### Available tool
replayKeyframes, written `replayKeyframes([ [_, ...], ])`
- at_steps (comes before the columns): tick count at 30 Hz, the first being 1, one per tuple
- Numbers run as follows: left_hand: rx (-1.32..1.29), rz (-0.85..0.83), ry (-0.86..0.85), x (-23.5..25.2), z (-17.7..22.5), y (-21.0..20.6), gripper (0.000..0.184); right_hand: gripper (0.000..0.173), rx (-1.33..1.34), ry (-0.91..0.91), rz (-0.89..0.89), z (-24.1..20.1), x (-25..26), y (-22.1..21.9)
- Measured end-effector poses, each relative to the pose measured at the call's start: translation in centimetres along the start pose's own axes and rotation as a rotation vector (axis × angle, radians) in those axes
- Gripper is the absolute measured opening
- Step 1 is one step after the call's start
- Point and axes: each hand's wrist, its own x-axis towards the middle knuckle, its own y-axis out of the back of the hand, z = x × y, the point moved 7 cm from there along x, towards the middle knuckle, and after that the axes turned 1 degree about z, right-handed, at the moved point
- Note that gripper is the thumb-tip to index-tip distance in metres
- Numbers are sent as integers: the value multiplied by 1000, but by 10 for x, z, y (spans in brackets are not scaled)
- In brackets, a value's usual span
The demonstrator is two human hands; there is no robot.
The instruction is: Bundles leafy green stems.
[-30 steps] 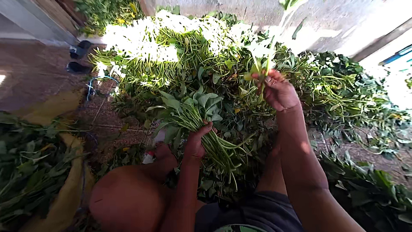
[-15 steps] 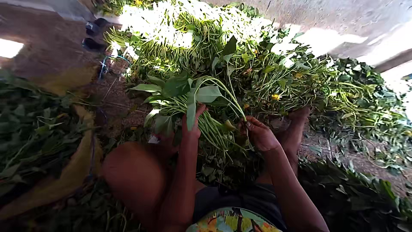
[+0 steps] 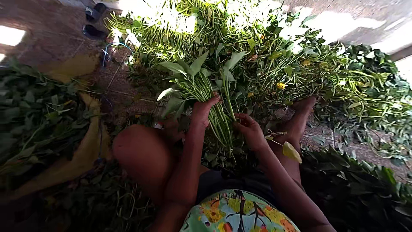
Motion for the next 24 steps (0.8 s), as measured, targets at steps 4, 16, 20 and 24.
replayKeyframes([
  [4,50,-23,99,8,-7,14,35,27,-262,120,-154,-1,-15,-20],
  [16,29,109,161,12,-11,23,41,32,-593,-2,-388,-12,-41,-12],
  [20,-26,214,130,20,-3,43,38,37,-586,75,-393,-10,-68,2],
  [24,-78,170,35,27,8,47,29,41,-919,55,-454,-1,-83,12],
])
